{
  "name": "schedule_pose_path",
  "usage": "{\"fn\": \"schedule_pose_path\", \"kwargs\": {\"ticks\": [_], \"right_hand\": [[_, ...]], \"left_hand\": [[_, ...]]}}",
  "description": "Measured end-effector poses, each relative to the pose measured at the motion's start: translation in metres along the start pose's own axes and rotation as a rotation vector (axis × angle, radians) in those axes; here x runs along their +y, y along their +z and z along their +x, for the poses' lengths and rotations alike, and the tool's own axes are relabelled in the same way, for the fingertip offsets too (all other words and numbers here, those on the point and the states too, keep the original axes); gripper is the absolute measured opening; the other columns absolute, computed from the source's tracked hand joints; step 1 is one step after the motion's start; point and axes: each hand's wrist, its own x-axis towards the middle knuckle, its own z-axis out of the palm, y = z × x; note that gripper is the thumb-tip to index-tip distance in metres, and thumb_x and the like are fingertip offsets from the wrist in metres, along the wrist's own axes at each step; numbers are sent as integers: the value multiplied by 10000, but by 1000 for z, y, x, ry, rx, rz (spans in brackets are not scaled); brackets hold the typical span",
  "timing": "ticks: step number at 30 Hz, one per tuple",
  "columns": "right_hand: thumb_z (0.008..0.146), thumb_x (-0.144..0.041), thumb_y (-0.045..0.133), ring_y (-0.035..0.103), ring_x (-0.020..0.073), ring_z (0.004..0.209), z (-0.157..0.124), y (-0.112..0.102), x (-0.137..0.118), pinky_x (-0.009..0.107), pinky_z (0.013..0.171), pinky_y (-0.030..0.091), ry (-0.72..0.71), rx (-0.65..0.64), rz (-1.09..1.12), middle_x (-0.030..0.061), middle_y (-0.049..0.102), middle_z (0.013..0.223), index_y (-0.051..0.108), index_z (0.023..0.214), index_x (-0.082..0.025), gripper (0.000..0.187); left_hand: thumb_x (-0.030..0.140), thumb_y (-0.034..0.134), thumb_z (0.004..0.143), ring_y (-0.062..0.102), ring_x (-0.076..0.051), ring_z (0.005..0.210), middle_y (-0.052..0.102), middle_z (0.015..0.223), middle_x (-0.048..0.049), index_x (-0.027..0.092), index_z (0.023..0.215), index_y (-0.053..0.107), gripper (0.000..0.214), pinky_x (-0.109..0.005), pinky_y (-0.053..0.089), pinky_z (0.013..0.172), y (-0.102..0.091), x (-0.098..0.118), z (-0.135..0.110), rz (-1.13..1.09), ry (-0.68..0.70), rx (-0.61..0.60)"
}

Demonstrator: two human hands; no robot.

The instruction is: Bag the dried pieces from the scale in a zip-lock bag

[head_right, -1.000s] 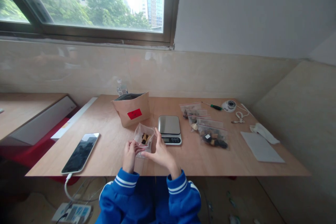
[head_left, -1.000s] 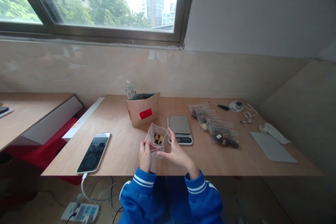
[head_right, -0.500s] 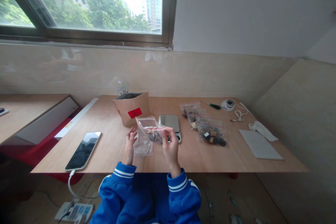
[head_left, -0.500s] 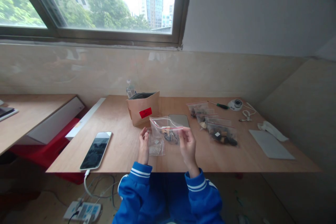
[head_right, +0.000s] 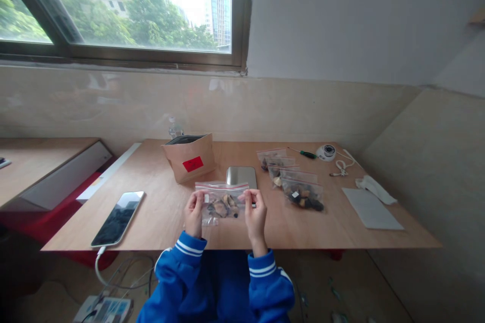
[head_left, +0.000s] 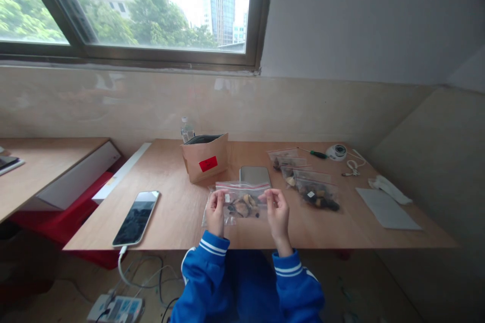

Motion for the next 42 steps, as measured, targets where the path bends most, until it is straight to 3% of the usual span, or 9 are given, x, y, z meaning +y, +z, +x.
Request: {"fn": "schedule_pose_path", "kwargs": {"ticks": [4, 11, 17, 21, 27, 38, 42], "right_hand": [[836, -488, 556, 671, 202, 745, 2, -4, 22, 326, 694, 524, 66, -66, 42, 76, 711, 817, 601, 938, -171, 336], [768, -496, 631, 677, 206, 736, 2, -12, 53, 355, 703, 542, 151, -125, 121, 78, 722, 848, 661, 956, -170, 377], [709, -431, 712, 663, 194, 751, 2, -10, 56, 340, 731, 527, 157, -171, 140, 53, 715, 807, 672, 867, -180, 299], [725, -422, 701, 663, 184, 711, 4, -13, 55, 330, 723, 521, 158, -159, 176, 30, 696, 755, 646, 807, -184, 258], [739, -418, 688, 677, 190, 775, 2, -21, 56, 328, 769, 509, 200, -100, 214, 29, 706, 791, 631, 830, -186, 256], [806, -410, 603, 645, 180, 791, -2, -23, 68, 334, 769, 504, 133, -12, 148, 35, 660, 815, 578, 874, -176, 245], [849, -372, 531, 576, 230, 1011, -3, -12, 47, 421, 892, 461, -127, 126, -201, 114, 618, 1053, 564, 1049, -172, 284]], "left_hand": [[495, 624, 745, 628, -188, 863, 664, 901, -69, 145, 918, 636, 390, -297, 512, 750, -3, -14, 1, -46, -47, -57], [477, 691, 685, 649, -180, 814, 683, 886, -76, 132, 953, 646, 440, -307, 528, 734, -19, -46, 14, -63, -103, 0], [428, 698, 700, 633, -186, 916, 692, 957, -79, 144, 915, 680, 356, -324, 488, 859, -20, -43, 19, 8, -39, -111], [429, 697, 696, 630, -176, 829, 681, 831, -49, 138, 832, 676, 322, -313, 493, 812, -21, -40, 20, 23, -18, -78], [401, 720, 679, 609, -162, 814, 665, 804, -32, 138, 825, 672, 304, -280, 483, 785, -27, -38, 20, 4, -21, -62], [414, 709, 691, 624, -174, 790, 679, 790, -40, 146, 816, 679, 297, -294, 495, 758, -19, -30, 11, 89, 7, -85], [429, 698, 699, 631, -181, 789, 679, 795, -52, 139, 820, 666, 315, -305, 500, 757, -17, -28, 4, 128, 30, -61]]}}
